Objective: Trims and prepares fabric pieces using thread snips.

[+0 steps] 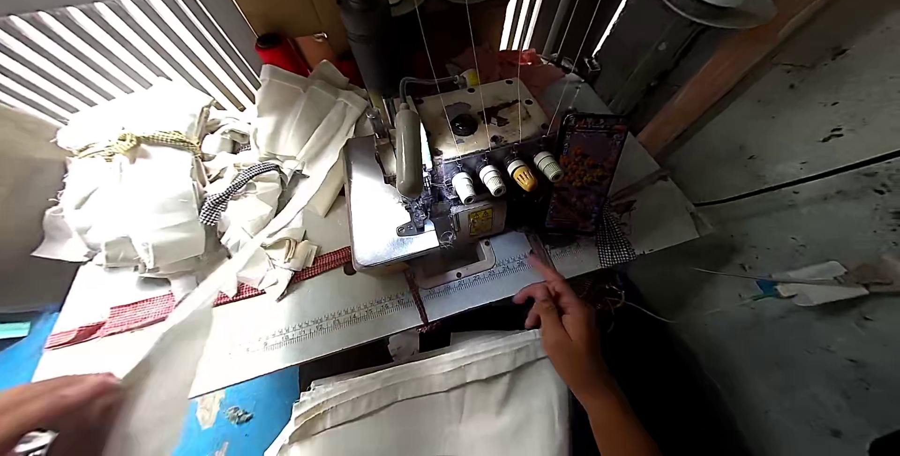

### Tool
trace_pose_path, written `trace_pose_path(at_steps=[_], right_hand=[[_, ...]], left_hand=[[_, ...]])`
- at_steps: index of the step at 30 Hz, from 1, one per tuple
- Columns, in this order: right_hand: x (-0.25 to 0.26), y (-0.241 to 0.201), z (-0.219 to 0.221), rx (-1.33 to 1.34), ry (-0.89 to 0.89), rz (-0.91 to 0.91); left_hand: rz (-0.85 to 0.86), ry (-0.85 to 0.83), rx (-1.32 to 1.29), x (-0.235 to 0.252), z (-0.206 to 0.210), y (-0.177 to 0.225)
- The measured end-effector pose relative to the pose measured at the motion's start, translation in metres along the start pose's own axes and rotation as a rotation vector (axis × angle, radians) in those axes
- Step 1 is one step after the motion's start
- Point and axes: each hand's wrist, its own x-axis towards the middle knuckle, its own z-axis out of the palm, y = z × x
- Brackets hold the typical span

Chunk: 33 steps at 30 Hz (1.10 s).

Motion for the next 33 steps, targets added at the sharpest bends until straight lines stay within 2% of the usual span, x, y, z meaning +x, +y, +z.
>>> trace_pose_path(at_steps=[2,5,7,10,11,13,15,17,20,24,26,27,30,33], right_hand=[[-0.003,-0.016,0.012,0.238,-0.175,0.162],[-0.006,-0.037,0.027,0.551,-0.539,0.394],[-0.011,-0.046,0.037,0.680,-0.675,0.424],[-0.020,-0.049,0.043,0.524,-0.710,0.345],[-0.023,-0.048,0.041,0.479,-0.710,0.316],[-0.028,-0.044,0.033,0.495,-0.721,0.274],[-0.032,-0.043,0.022,0.526,-0.732,0.254],[-0.036,-0.042,0.015,0.507,-0.765,0.233],[-0.044,-0.041,0.011,0.447,-0.809,0.180],[-0.050,-0.030,0.005,0.157,-0.942,-0.026],[-0.050,-0.027,-0.002,-0.022,-0.997,-0.006],[-0.047,-0.026,-0.004,-0.085,-0.943,0.034],[-0.034,-0.023,-0.001,-0.238,-0.616,0.048],[-0.015,-0.040,0.008,-0.310,-0.505,-0.036]], left_hand=[[0.028,-0.235,0.032,-0.007,0.010,0.011],[0.029,-0.524,-0.048,-0.019,0.085,0.057],[0.120,-0.641,-0.110,-0.046,0.140,0.067],[0.213,-0.756,-0.199,-0.070,0.177,0.062],[0.179,-0.729,-0.224,-0.067,0.177,0.058],[0.043,-0.516,-0.199,-0.046,0.167,0.040],[-0.124,-0.222,-0.012,-0.011,0.160,0.010],[-0.322,-0.085,0.150,0.027,0.159,-0.023],[-0.525,-0.176,0.162,0.062,0.165,-0.056],[-0.523,-0.224,0.169,0.062,0.166,-0.060],[-0.505,-0.236,0.029,0.049,0.157,-0.053],[-0.489,-0.230,-0.071,0.040,0.151,-0.048],[-0.548,-0.212,-0.302,0.014,0.138,-0.024],[-0.631,-0.234,-0.517,-0.010,0.135,0.003]])
